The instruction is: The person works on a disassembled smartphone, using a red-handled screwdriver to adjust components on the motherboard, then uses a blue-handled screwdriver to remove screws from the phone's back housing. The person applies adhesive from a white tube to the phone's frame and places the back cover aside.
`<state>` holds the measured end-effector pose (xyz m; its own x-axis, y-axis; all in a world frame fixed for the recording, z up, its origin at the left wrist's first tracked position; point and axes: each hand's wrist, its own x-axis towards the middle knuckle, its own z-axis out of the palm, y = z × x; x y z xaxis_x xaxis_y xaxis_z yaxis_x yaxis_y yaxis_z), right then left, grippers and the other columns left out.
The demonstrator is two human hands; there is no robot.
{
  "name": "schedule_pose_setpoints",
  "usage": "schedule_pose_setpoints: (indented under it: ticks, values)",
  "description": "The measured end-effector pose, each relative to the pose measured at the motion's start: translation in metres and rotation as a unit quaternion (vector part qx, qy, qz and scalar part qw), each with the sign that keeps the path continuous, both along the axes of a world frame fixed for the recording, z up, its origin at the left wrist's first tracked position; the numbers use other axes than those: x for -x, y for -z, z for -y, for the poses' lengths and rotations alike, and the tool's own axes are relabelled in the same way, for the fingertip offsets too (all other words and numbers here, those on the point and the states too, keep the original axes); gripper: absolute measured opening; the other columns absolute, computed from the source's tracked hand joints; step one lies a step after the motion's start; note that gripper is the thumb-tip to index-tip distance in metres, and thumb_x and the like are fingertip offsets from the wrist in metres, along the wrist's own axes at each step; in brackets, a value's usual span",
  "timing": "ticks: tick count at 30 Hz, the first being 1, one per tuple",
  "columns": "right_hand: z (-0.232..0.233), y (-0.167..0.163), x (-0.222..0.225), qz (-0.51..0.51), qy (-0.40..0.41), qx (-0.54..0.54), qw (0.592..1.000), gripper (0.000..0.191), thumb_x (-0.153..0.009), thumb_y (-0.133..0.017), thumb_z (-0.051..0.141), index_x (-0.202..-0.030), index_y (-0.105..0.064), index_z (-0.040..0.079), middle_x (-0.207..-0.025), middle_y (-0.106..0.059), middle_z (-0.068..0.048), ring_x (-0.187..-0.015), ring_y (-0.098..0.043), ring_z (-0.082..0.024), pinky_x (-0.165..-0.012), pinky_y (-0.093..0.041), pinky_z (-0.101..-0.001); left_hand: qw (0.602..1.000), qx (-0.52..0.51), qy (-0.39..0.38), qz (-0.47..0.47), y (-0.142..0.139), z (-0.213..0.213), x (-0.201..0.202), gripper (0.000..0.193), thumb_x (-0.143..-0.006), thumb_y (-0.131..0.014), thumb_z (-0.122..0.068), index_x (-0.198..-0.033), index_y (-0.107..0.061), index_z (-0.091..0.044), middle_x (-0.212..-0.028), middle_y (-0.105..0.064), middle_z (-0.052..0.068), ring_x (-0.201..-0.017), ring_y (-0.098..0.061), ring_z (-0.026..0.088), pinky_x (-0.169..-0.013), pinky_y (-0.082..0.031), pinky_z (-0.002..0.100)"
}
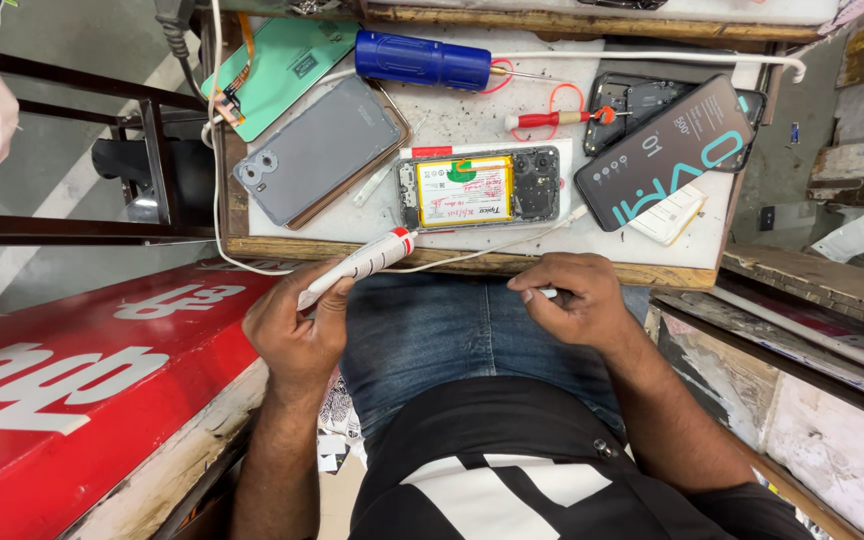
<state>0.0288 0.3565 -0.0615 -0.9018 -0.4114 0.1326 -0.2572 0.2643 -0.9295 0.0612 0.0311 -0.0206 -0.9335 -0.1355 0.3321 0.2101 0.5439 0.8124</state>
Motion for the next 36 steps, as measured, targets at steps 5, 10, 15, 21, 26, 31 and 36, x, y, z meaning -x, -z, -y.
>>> schedule_pose_setpoints:
  ticks: [5, 10, 15, 21, 26, 31, 36]
  values:
    - [0.004, -0.001, 0.0, 0.004, 0.004, -0.009, 1.0, 0.012, -0.082, -0.07, 0.004, -0.093, -0.076, 0.006, -0.078, -0.075, -0.006, -0.056, -0.065, -0.011, -0.05, -0.047, -0.0246, 0.999, 0.021, -0.017, -0.017, 0.001, 0.011, -0.003, 0.022, -0.098, -0.078, -0.015, -0.11, -0.071, 0.002, -0.101, -0.077, 0.015, -0.094, -0.078, 0.021, -0.08, -0.064, 0.03]
    - [0.007, -0.002, -0.001, -0.004, -0.004, -0.004, 1.0, 0.012, -0.084, -0.07, 0.004, -0.095, -0.075, 0.005, -0.08, -0.074, -0.007, -0.063, -0.069, -0.012, -0.056, -0.051, -0.0251, 1.0, 0.015, -0.012, -0.02, 0.002, 0.012, -0.003, 0.022, -0.098, -0.079, -0.015, -0.11, -0.071, 0.002, -0.1, -0.078, 0.015, -0.092, -0.079, 0.021, -0.077, -0.064, 0.029]
    - [0.008, -0.002, 0.0, -0.001, 0.0, -0.013, 1.0, 0.012, -0.083, -0.07, 0.004, -0.094, -0.075, 0.005, -0.08, -0.075, -0.007, -0.064, -0.07, -0.013, -0.057, -0.052, -0.0256, 1.0, 0.014, -0.016, -0.02, 0.0, 0.016, -0.001, 0.023, -0.098, -0.079, -0.015, -0.111, -0.071, 0.002, -0.101, -0.078, 0.015, -0.093, -0.078, 0.021, -0.079, -0.063, 0.03]
    - [0.009, -0.002, 0.0, 0.0, 0.001, -0.008, 1.0, 0.011, -0.084, -0.07, 0.004, -0.093, -0.075, 0.005, -0.082, -0.075, -0.007, -0.066, -0.07, -0.013, -0.058, -0.053, -0.0255, 0.999, 0.004, -0.042, -0.013, 0.003, 0.016, 0.008, 0.022, -0.098, -0.08, -0.013, -0.11, -0.072, 0.003, -0.098, -0.078, 0.014, -0.089, -0.077, 0.019, -0.074, -0.061, 0.028]
    - [0.008, -0.002, 0.0, -0.004, 0.0, -0.004, 1.0, 0.011, -0.084, -0.07, 0.004, -0.094, -0.075, 0.005, -0.081, -0.075, -0.007, -0.066, -0.07, -0.013, -0.058, -0.053, -0.0251, 0.999, 0.002, -0.045, -0.028, 0.007, 0.014, 0.014, 0.021, -0.1, -0.079, -0.012, -0.113, -0.072, 0.003, -0.102, -0.077, 0.014, -0.094, -0.076, 0.018, -0.08, -0.061, 0.029]
    - [0.008, -0.006, -0.001, 0.011, 0.009, -0.009, 1.0, 0.012, -0.084, -0.07, 0.004, -0.094, -0.076, 0.005, -0.08, -0.074, -0.006, -0.062, -0.067, -0.012, -0.052, -0.048, -0.0251, 0.998, 0.012, -0.064, 0.0, 0.005, 0.015, -0.001, 0.024, -0.098, -0.079, -0.017, -0.107, -0.073, 0.004, -0.092, -0.077, 0.012, -0.081, -0.074, 0.017, -0.071, -0.057, 0.027]
    - [0.009, -0.012, -0.003, 0.027, 0.028, 0.006, 0.999, 0.011, -0.086, -0.073, 0.004, -0.096, -0.076, 0.005, -0.084, -0.073, -0.007, -0.067, -0.065, -0.011, -0.056, -0.048, -0.0237, 0.918, -0.377, -0.107, 0.061, 0.002, 0.008, -0.012, 0.03, -0.101, -0.069, -0.018, -0.125, -0.059, -0.003, -0.1, -0.072, 0.011, -0.085, -0.07, 0.02, -0.073, -0.058, 0.034]
